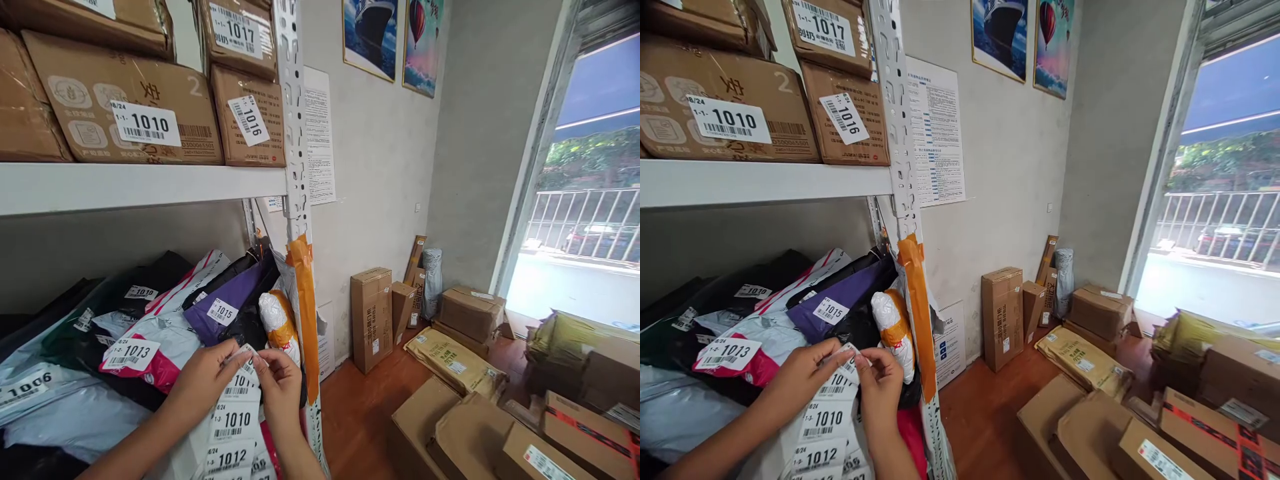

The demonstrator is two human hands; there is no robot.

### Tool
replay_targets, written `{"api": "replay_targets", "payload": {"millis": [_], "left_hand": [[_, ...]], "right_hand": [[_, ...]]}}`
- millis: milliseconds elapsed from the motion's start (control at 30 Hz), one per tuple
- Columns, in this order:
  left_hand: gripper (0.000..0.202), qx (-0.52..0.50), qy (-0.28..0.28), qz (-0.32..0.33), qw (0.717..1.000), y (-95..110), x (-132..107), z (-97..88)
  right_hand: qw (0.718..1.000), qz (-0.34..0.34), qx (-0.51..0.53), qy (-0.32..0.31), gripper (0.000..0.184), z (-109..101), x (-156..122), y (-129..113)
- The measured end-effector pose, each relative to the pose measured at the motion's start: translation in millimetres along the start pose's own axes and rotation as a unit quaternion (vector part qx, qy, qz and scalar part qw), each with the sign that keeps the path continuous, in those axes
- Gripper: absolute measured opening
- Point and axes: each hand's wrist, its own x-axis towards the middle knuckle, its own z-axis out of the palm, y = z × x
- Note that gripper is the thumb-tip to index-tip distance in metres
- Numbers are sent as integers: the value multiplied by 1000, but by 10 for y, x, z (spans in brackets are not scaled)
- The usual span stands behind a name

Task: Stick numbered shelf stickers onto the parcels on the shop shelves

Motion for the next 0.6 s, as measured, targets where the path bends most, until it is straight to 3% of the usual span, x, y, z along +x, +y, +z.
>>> {"api": "replay_targets", "payload": {"millis": [100,200,300,433,533,600], "left_hand": [[44,-33,9,-3,999,41,54,-20],[46,-76,-46,-36,995,15,71,-73],[46,-82,-94,-87,988,-64,-28,-166],[41,-118,-193,-107,968,-171,-282,-345],[45,-160,-171,-116,965,-211,-398,-454],[47,-197,-131,-134,962,-204,-409,-480]], "right_hand": [[999,-25,-12,18,20,77,49,-43],[996,-71,-47,16,17,113,88,-31],[997,-67,-43,7,19,89,121,-5],[996,-20,-8,84,27,46,244,-10],[998,-1,-68,18,23,89,371,12],[986,-28,-162,-37,16,146,414,50]]}}
